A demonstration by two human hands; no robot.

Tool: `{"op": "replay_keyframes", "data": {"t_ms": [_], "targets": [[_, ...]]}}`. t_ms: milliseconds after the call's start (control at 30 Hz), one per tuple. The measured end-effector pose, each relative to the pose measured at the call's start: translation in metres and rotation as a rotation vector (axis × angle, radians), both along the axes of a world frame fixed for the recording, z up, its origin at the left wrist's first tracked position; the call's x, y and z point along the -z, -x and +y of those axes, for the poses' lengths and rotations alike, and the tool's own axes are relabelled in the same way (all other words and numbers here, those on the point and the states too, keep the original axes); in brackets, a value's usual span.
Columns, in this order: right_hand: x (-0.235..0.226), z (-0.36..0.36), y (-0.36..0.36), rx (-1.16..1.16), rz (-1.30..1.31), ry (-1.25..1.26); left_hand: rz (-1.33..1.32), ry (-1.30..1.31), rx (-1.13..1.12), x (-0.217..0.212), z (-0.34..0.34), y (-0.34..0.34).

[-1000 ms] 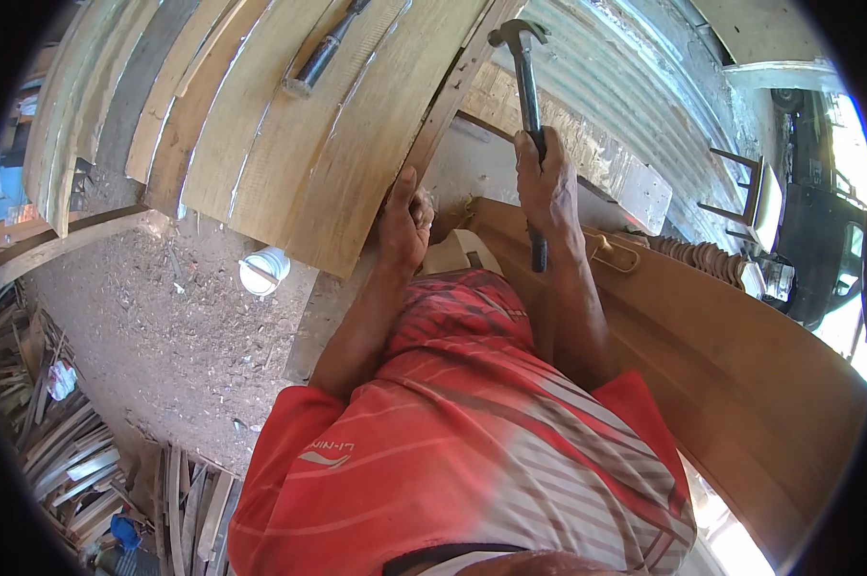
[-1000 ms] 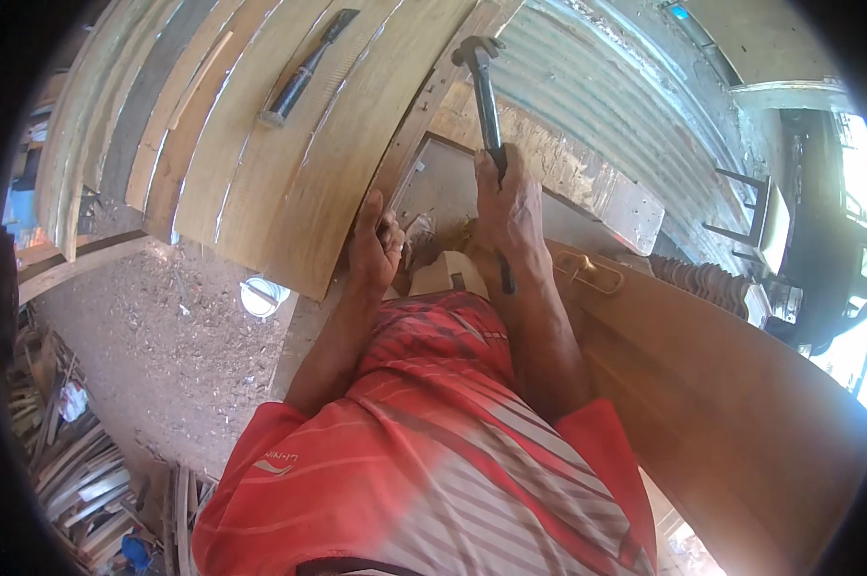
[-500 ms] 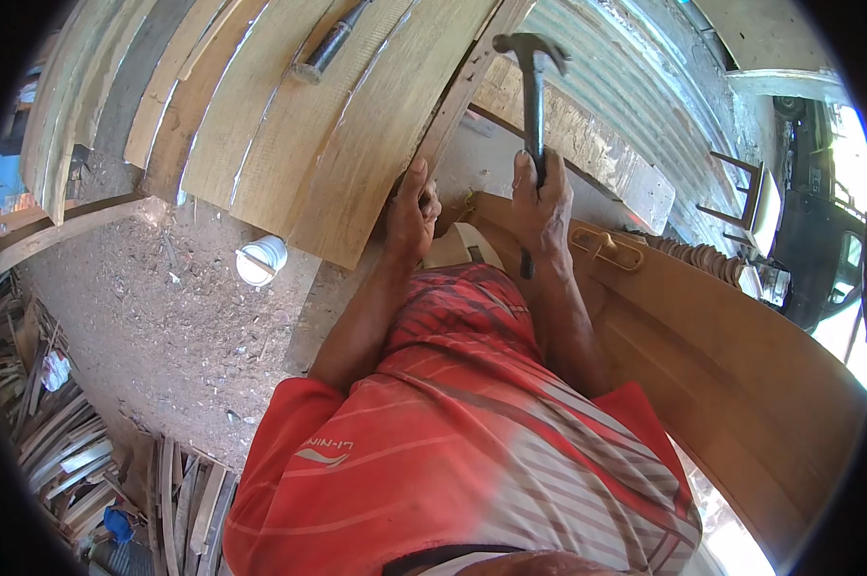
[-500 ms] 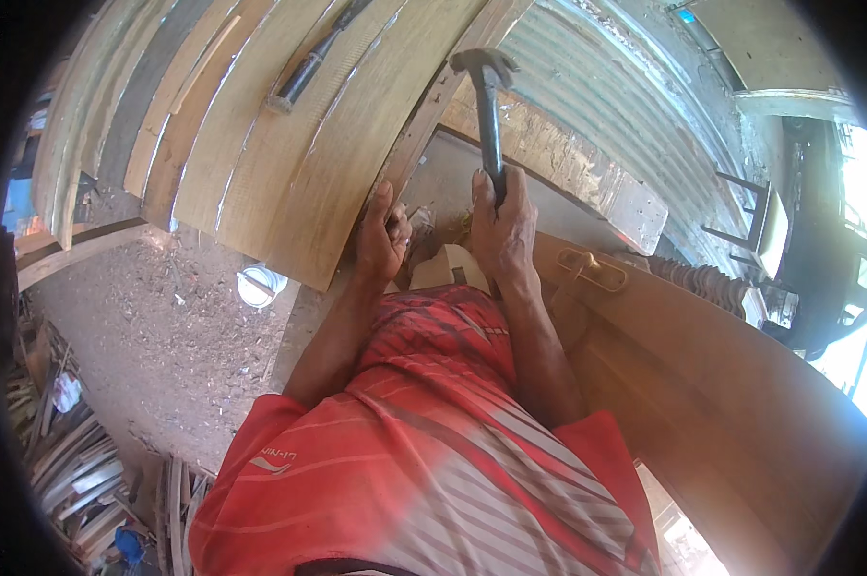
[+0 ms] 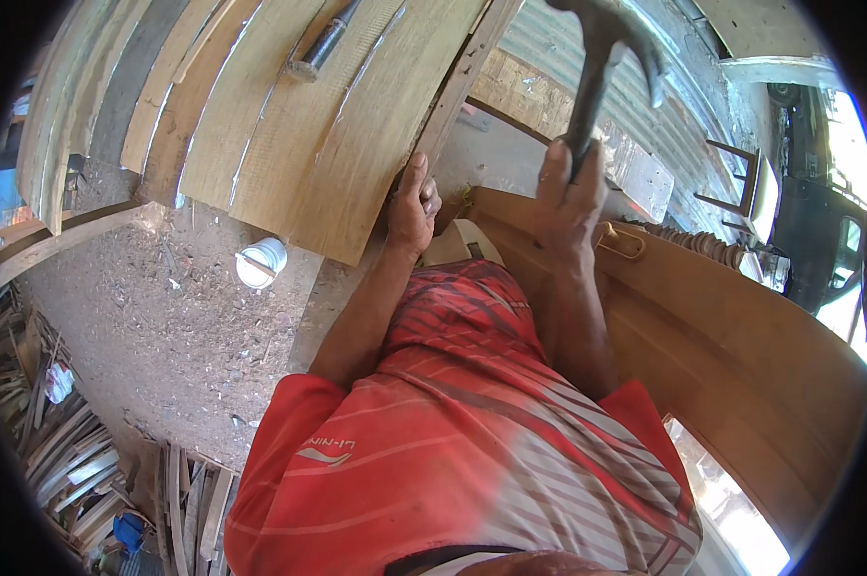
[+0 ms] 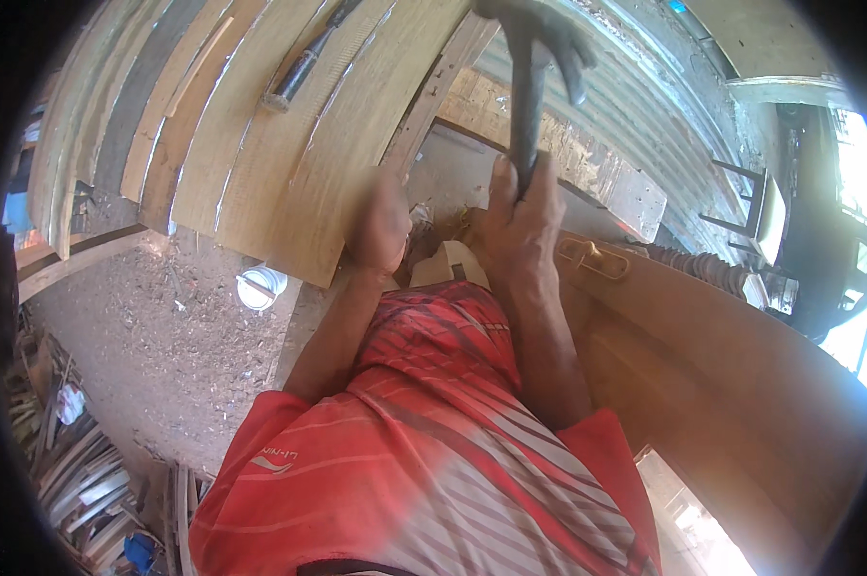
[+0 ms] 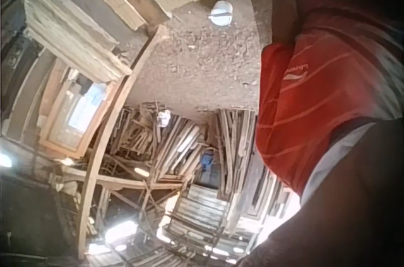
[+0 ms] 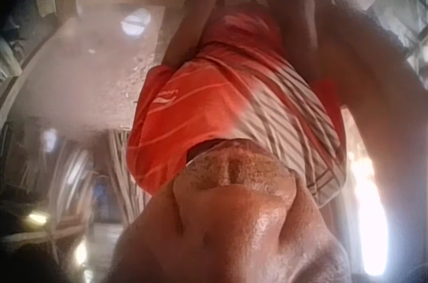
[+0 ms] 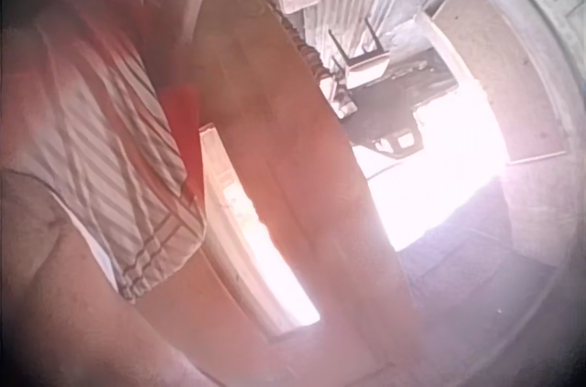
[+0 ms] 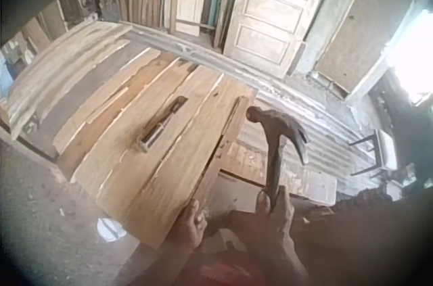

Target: The person pries a wooden strip from a board with a hammer, retrieves a wooden block from a scrap pile, and positions the block against the wooden planks while striking it with the hammer.

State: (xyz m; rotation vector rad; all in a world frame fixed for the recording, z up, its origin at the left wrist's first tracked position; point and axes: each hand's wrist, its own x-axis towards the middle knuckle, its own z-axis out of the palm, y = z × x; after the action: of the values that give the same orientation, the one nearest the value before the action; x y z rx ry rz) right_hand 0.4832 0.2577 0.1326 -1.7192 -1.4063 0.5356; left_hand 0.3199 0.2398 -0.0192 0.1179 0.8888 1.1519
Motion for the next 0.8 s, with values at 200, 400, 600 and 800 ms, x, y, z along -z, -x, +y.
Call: {"op": "replay_keyframes", "data": {"t_ms": [200, 400, 600, 800], "targets": [[0.025, 0.003, 0.001, -0.082, -0.163, 0.321, 0.001, -0.027, -0.032, 0.006, 0.002, -0.002], [-0.017, 0.006, 0.006, 0.071, 0.202, -0.093, 0.022, 0.002, -0.011, 0.0, -0.002, 0.001], [0.034, -0.003, -0.001, -0.07, -0.3, 0.358, -0.003, -0.027, 0.011, -0.003, -0.005, -0.002], [-0.038, 0.004, 0.013, -0.027, 0.162, -0.012, -0.021, -0.041, 0.011, 0.004, -0.002, 0.002]]}}
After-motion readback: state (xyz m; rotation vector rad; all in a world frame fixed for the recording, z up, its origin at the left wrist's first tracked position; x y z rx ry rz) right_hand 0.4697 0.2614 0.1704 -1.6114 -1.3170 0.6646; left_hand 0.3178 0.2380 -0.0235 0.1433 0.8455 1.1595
